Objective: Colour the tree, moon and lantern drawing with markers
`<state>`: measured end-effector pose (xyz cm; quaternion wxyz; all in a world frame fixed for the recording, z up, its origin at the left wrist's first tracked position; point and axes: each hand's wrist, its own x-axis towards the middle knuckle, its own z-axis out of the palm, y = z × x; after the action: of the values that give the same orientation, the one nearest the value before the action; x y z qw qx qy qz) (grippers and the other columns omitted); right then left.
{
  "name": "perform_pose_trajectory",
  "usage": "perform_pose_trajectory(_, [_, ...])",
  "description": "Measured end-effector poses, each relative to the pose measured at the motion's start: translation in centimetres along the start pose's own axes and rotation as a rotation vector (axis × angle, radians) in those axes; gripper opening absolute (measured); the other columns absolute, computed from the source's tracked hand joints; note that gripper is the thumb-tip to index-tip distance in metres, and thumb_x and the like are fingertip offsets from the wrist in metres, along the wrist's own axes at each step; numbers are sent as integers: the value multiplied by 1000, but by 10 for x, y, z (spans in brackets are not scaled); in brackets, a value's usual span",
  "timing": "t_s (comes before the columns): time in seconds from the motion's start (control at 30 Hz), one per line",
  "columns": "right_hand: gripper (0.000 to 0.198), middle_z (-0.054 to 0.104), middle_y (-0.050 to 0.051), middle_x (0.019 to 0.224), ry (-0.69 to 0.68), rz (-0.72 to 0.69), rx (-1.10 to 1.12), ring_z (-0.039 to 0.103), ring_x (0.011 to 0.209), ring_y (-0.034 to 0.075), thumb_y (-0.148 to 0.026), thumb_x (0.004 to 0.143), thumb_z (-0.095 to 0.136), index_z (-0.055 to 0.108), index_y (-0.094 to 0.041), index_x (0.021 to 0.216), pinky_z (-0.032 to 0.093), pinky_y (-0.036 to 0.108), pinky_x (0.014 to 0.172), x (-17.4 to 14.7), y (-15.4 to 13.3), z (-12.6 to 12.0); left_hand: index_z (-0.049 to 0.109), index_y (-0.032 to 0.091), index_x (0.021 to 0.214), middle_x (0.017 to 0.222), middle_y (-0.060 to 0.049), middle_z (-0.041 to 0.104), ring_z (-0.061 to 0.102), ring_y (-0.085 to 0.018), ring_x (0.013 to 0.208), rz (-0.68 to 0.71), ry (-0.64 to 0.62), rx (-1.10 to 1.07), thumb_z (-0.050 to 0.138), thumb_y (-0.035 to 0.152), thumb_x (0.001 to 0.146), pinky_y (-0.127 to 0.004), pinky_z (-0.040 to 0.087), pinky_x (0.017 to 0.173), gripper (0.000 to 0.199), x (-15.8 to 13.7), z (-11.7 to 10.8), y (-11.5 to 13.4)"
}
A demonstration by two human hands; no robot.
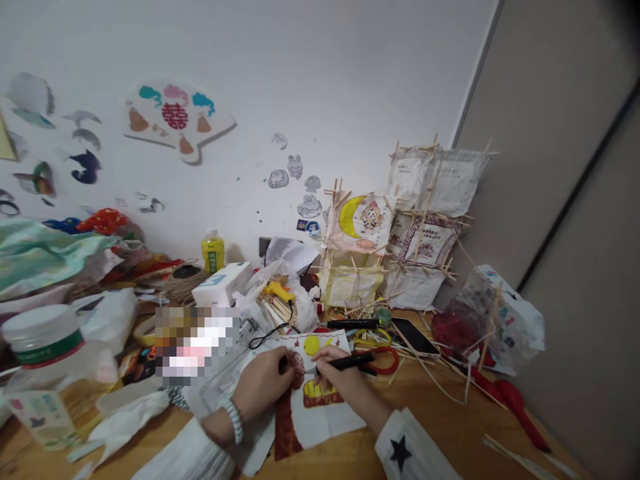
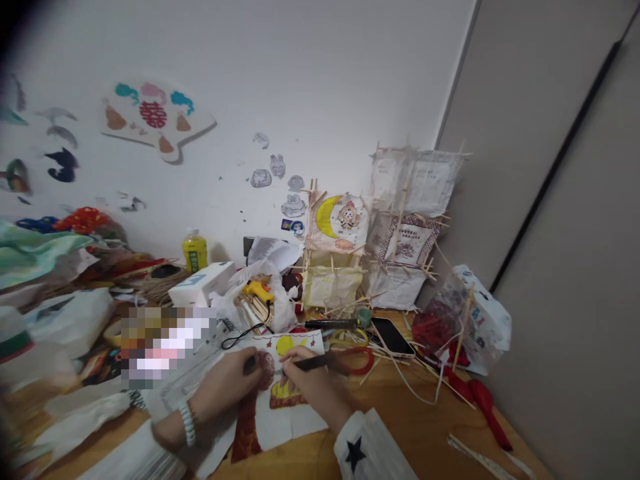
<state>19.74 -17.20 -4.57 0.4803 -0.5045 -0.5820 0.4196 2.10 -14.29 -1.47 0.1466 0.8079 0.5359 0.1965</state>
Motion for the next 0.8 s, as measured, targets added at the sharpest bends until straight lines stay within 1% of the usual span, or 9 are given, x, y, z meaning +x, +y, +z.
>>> perform_pose_trajectory(0.07, [10,52,-6,45,-3,47,-43,41,34,8,-27,72,49,51,-19,66,28,19,36,1,5,7,55,19,76,75,-4,64,59,-18,68,-11,-20,64,51,28,75,-25,32,55,10,-2,2,1])
perform_pose_trajectory(0.13, [12,43,-8,40,37,13,-123,38,34,8,-20,70,45,44,-21,58,26,19,37,2,9,10,54,20,79,79,-4,65,60,-20,73,-19,-31,99,52,34,75,-26,34,57,15,-4,5,2])
perform_pose_trajectory(0.2, [14,38,-9,41,76,-50,-179,37,38,8,-15,67,44,41,-21,55,27,19,40,3,13,11,54,20,81,84,-5,64,60,-20,77,-8,-28,117,52,36,76,-27,36,60,17,-7,8,3])
perform_pose_trajectory(0.4, [13,41,-6,51,71,-146,-240,40,52,10,-14,65,45,43,-20,54,30,21,50,2,12,7,53,20,85,93,-6,61,60,-20,81,47,-25,160,50,31,76,-28,40,65,16,-10,15,4])
perform_pose_trajectory(0.6, [13,43,-5,53,53,-223,-339,41,54,11,-14,67,45,44,-19,56,30,21,52,1,11,7,53,20,87,94,-6,61,60,-21,83,47,-38,176,50,33,76,-29,41,66,17,-9,15,4])
perform_pose_trajectory(0.8, [14,42,-6,52,38,-190,-315,41,53,10,-11,65,44,43,-20,55,30,20,51,-1,12,7,52,20,85,92,-6,60,59,-20,81,59,-33,185,49,32,77,-28,40,64,15,-9,17,2])
